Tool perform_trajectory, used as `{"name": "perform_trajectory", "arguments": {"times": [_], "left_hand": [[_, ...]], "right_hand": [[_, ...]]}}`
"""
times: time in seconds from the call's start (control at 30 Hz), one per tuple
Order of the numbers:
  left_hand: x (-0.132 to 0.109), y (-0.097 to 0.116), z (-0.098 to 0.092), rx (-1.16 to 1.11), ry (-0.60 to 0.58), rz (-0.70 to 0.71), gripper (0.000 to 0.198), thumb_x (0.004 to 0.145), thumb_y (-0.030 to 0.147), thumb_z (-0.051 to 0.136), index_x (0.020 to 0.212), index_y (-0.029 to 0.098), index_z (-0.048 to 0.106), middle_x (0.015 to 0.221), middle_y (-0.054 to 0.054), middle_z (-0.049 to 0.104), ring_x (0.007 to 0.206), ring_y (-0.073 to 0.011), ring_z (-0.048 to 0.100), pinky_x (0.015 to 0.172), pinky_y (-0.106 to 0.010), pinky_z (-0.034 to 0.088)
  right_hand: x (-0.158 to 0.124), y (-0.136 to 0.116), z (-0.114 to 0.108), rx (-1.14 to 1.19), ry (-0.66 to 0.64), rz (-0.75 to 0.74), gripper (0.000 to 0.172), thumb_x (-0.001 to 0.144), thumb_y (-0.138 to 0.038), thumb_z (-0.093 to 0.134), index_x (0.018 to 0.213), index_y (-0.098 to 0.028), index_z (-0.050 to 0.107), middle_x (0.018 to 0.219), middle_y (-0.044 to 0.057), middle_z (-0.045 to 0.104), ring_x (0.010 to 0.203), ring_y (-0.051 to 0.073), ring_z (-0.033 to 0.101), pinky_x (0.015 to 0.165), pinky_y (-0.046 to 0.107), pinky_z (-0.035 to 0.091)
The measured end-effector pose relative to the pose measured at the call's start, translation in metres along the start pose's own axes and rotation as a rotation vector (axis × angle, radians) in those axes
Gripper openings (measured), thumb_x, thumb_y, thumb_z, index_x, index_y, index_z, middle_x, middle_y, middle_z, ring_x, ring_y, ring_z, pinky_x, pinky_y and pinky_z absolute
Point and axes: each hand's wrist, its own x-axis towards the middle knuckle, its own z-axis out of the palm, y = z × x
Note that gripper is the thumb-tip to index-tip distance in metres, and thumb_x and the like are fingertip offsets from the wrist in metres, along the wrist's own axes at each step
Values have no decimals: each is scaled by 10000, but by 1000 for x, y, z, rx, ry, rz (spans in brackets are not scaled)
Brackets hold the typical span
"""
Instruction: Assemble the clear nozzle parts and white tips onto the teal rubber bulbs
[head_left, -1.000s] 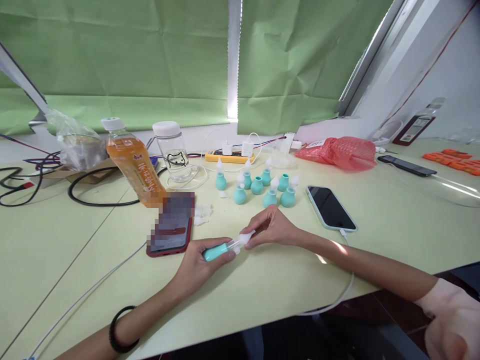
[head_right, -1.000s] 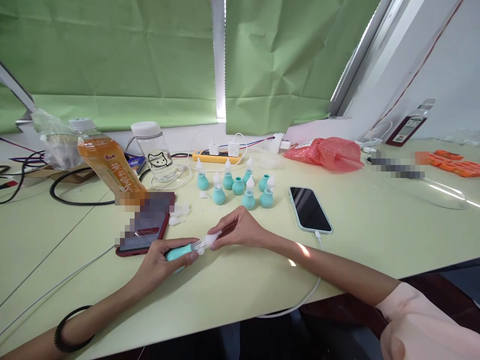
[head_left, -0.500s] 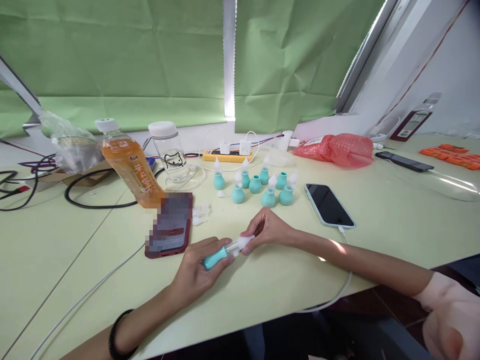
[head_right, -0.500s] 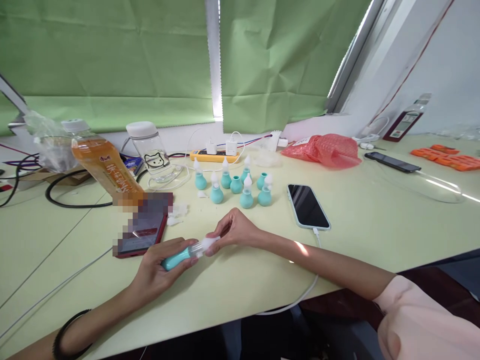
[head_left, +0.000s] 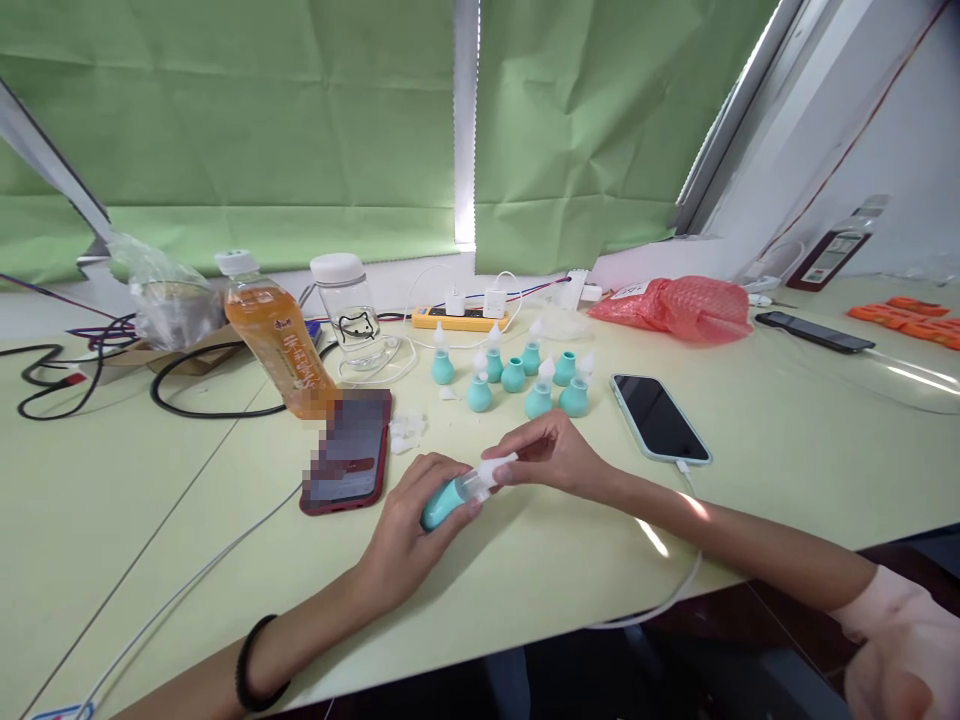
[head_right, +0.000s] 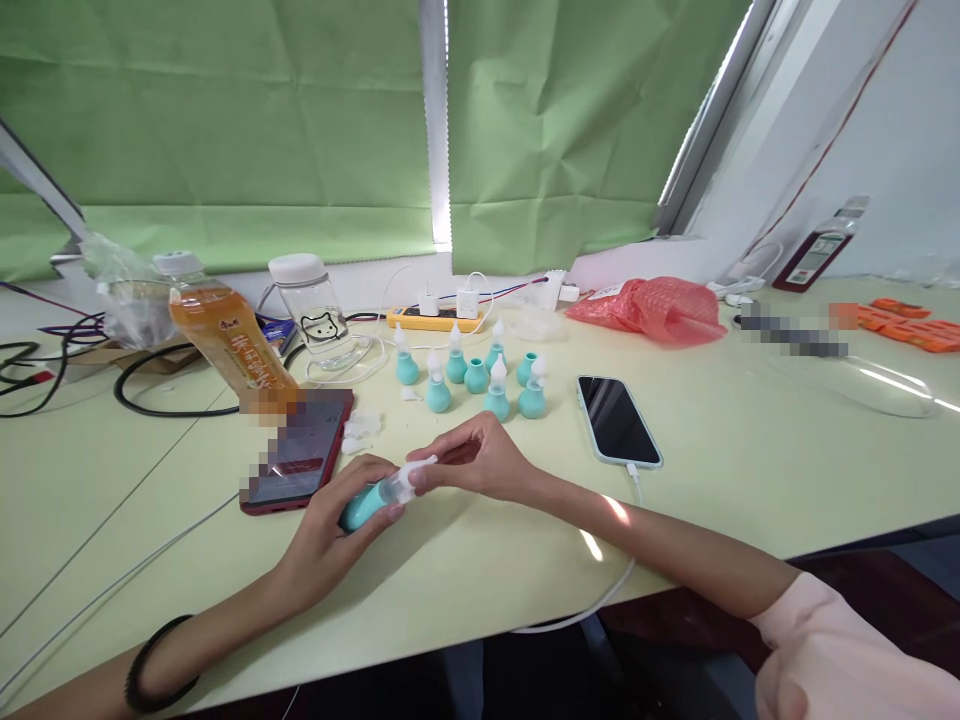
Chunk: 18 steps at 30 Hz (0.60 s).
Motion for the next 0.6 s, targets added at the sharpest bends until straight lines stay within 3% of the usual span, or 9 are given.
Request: {"name": "perform_trajectory", "arguments": {"times": [0.1, 0.17, 0.27, 0.33, 0.37, 0.47, 0.6], "left_hand": [[4, 5, 1, 46, 31, -35, 199, 785, 268, 493, 966, 199, 539, 897, -51, 485, 843, -163, 477, 743, -288, 402], [13, 6, -5, 62, 93, -49, 212, 768, 291, 515, 959, 210, 558, 884, -42, 486, 831, -156, 482, 737, -281, 402], [38, -1, -27, 64, 296, -98, 215, 739, 328, 535, 901, 195, 578, 838, -22, 551, 771, -145, 510, 680, -256, 410], [61, -15, -46, 100, 482, -138, 254, 713, 356, 544, 896, 183, 579, 845, -21, 585, 782, -152, 532, 669, -248, 419], [73, -25, -53, 119, 518, -145, 281, 693, 356, 557, 908, 177, 574, 847, -23, 595, 805, -159, 540, 694, -251, 422], [100, -59, -63, 104, 446, -217, 270, 658, 325, 559, 849, 134, 567, 840, -50, 616, 780, -168, 575, 681, -254, 444], [114, -92, -53, 127, 355, -264, 294, 602, 278, 587, 846, 120, 541, 754, -62, 627, 685, -181, 596, 588, -254, 453]], "right_hand": [[-1, -5, 2, -167, 127, -158, 88, 631, -178, 650, 714, -161, 674, 694, 37, 667, 613, 147, 626, 570, 252, 529], [-1, -7, 2, -310, 247, -304, 136, 633, -174, 648, 767, -170, 669, 717, 34, 668, 628, 143, 623, 587, 256, 531], [-1, -5, 2, -455, 354, -439, 186, 665, -163, 616, 847, -181, 651, 758, 33, 666, 658, 140, 619, 618, 268, 532], [1, -2, 1, -517, 362, -450, 142, 695, -159, 579, 815, -179, 653, 757, 37, 663, 664, 137, 615, 592, 260, 530], [2, 1, 1, -543, 349, -450, 117, 704, -159, 564, 776, -176, 655, 749, 38, 661, 667, 138, 613, 578, 255, 529], [5, 12, 0, -603, 278, -454, 107, 713, -161, 541, 724, -161, 647, 744, 45, 655, 665, 137, 608, 563, 250, 527], [9, 28, -5, -693, 193, -389, 121, 711, -144, 521, 731, -140, 641, 757, 56, 646, 643, 130, 598, 553, 245, 523]]}}
